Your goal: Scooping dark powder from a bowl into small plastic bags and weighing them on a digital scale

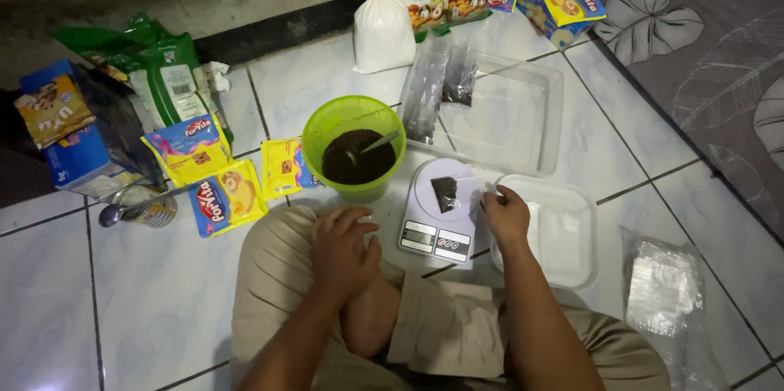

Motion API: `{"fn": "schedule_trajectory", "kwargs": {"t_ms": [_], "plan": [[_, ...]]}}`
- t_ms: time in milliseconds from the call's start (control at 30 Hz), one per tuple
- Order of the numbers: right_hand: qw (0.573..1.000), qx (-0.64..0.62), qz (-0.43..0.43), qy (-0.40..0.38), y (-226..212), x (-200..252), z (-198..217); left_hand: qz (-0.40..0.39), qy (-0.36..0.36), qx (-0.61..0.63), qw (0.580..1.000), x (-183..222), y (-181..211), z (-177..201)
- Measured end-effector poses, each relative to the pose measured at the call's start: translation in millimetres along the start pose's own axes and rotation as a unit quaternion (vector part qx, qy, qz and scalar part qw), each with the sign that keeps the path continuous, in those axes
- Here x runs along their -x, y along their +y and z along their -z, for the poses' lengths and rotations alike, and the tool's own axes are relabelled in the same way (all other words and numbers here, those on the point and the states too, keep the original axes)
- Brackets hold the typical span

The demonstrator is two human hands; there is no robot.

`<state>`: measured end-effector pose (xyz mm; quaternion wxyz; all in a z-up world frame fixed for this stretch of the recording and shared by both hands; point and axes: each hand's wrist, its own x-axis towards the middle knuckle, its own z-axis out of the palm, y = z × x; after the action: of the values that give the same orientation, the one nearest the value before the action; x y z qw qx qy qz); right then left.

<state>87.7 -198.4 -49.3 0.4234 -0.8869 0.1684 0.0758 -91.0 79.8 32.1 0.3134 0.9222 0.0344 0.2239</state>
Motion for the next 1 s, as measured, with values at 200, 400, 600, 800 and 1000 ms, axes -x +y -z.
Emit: {"fn": "schedule_trajectory", "kwargs": {"t_ms": [200,400,600,800,1000], "plan": [[0.979,-0.197,-0.037,-0.038,-2,1,-3,-0.004,0.085,-0.038,0.996,13,-6,-9],[0.96,-0.261,-0.087,-0.057,-10,-1,-6,-0.008,0.1,-0.025,0.995,7,2,-3],[0.97,-0.194,-0.031,-0.14,-37,1,16,0.037,0.005,-0.027,0.999,-5,5,1],[0.967,-0.102,0.164,-0.167,-52,-59,58,0.013,-0.013,0.027,0.999,-17,7,2],[0.953,0.191,0.185,-0.144,-156,-93,66,0.009,-0.057,0.021,0.998,-23,4,2]]}}
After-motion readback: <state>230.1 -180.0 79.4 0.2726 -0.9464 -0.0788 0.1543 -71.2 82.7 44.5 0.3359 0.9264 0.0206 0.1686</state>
